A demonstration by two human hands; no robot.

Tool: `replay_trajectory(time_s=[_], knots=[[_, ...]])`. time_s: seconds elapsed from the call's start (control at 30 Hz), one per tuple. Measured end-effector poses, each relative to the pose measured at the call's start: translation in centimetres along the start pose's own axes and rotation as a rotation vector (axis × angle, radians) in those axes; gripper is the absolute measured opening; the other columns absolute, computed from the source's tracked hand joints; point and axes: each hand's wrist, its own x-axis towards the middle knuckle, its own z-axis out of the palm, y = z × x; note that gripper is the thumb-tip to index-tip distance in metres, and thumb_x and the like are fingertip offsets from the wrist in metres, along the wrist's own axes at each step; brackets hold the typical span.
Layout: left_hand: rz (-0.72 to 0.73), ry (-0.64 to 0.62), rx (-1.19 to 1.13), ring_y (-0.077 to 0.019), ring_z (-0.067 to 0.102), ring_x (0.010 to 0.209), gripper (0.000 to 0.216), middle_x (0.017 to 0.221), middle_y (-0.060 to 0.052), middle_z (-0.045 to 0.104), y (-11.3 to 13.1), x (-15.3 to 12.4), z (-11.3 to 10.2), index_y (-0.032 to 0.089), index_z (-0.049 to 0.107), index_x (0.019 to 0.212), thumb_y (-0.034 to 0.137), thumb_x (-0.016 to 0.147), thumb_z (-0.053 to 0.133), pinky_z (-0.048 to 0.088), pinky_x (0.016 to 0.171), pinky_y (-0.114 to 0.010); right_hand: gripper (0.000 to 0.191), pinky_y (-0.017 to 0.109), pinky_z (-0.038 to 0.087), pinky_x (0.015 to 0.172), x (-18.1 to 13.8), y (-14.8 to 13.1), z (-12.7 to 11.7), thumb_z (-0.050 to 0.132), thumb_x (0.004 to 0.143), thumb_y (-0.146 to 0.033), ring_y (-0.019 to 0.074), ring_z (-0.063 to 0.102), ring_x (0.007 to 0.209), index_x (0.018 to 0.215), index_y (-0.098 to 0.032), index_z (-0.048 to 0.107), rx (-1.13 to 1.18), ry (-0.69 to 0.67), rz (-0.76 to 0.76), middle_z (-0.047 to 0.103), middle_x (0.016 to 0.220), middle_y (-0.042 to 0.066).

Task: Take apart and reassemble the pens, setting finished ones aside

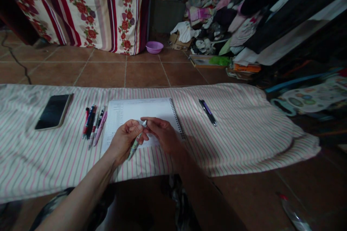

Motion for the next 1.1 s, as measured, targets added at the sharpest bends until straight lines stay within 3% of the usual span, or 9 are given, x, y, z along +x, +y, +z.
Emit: replay_trajectory(time_s=[0.33, 0.5, 0.7, 0.83, 1.1], knots=[[-0.091, -0.001, -0.006, -0.0104, 0.060, 0.057, 0.024, 0.073, -0.004, 0.066, 0.1, 0.0, 0.1, 0.013, 0.056, 0.074, 0.031, 0.070, 0.070, 0.045, 0.051, -0.019, 0.023, 0.024, 0.036, 0.052, 0.1, 0.0, 0.0, 0.068, 0.068, -0.034, 0.0062, 0.045, 0.047, 0.081, -0.016, 0.067, 0.047, 0.062, 0.061, 0.053, 0.054, -0.005], [-0.135, 0.007, 0.053, -0.0128, 0.062, 0.058, 0.028, 0.077, -0.008, 0.068, 0.2, 0.0, -0.1, 0.012, 0.058, 0.085, 0.037, 0.073, 0.066, 0.046, 0.054, -0.023, 0.022, 0.023, 0.035, 0.052, 0.1, -0.1, -0.2, 0.070, 0.065, -0.034, 0.0073, 0.045, 0.053, 0.078, -0.017, 0.068, 0.013, 0.198, 0.045, 0.054, 0.057, -0.004], [-0.178, -0.030, 0.155, -0.0155, 0.062, 0.059, 0.033, 0.080, -0.012, 0.068, 0.0, 0.1, -0.8, 0.009, 0.059, 0.087, 0.040, 0.079, 0.057, 0.040, 0.051, -0.023, 0.022, 0.023, 0.038, 0.058, 0.4, -0.2, -0.7, 0.072, 0.061, -0.035, 0.0069, 0.045, 0.055, 0.077, -0.019, 0.069, 0.060, 0.324, 0.038, 0.055, 0.060, -0.004], [-0.196, -0.106, 0.194, -0.0121, 0.057, 0.054, 0.033, 0.076, -0.011, 0.067, -0.1, 0.1, -1.4, 0.008, 0.061, 0.089, 0.039, 0.081, 0.054, 0.034, 0.048, -0.022, 0.024, 0.023, 0.039, 0.061, 0.5, -0.2, -0.8, 0.074, 0.058, -0.036, 0.0065, 0.045, 0.056, 0.075, -0.019, 0.069, 0.096, 0.379, 0.059, 0.054, 0.061, -0.005], [-0.188, -0.147, 0.228, -0.0058, 0.040, 0.045, 0.033, 0.062, -0.003, 0.058, 0.2, -0.2, -1.2, 0.009, 0.064, 0.090, 0.039, 0.078, 0.060, 0.025, 0.045, -0.022, 0.026, 0.023, 0.040, 0.065, 0.4, -0.5, -0.8, 0.073, 0.061, -0.033, 0.0061, 0.046, 0.060, 0.085, -0.022, 0.071, 0.099, 0.280, 0.075, 0.058, 0.068, -0.004]])
